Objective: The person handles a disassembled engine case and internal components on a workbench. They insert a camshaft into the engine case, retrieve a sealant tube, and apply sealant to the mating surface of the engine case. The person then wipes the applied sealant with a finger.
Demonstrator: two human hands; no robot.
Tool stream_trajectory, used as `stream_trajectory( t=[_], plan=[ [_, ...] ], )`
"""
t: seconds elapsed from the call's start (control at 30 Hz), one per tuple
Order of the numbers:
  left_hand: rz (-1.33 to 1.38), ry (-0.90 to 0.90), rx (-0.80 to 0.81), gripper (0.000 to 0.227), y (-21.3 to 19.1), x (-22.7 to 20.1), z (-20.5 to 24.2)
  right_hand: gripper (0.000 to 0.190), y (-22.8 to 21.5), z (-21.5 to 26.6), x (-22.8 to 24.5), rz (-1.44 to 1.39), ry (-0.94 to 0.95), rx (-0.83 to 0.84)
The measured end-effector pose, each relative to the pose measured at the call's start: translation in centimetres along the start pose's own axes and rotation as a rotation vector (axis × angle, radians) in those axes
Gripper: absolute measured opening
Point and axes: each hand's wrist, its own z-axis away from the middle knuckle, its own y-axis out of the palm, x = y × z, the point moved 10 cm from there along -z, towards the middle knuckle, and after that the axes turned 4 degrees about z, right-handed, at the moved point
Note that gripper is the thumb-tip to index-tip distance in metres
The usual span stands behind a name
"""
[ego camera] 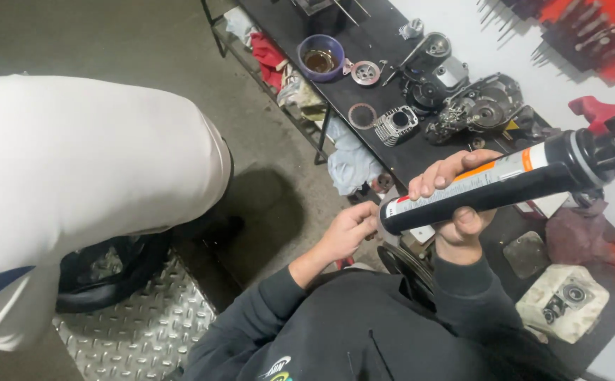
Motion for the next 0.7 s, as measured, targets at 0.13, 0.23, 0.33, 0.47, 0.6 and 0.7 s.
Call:
stream_trajectory(
  t=[0.13, 0.23, 0.33, 0.47, 0.6, 0.7],
  plan=[
    [0.055, -0.051, 0.075, 0.026, -0.1, 0.9, 0.4, 0.065, 0.3, 0.2, -0.1, 0.037, -0.029, 0.010],
    [0.053, -0.115, -0.066, 0.026, 1.9, -5.7, -0.7, 0.065, 0.7, 0.0, -0.4, 0.065, -0.034, -0.003],
    [0.005, -0.067, 0.061, 0.027, -0.7, -0.3, -0.3, 0.064, 0.7, -0.5, -0.9, 0.068, -0.039, 0.000],
    [0.021, -0.120, 0.062, 0.034, -1.8, 0.7, -1.1, 0.065, 0.1, -1.5, -1.6, 0.086, -0.050, 0.006],
    [0.119, -0.142, 0.085, 0.031, -3.8, 1.5, -3.9, 0.062, -1.7, -4.2, -2.5, 0.078, -0.092, -0.018],
    [0.194, -0.170, 0.100, 0.032, -5.9, 1.0, -7.2, 0.060, -3.8, -7.0, -3.6, 0.083, -0.121, -0.039]
  ],
)
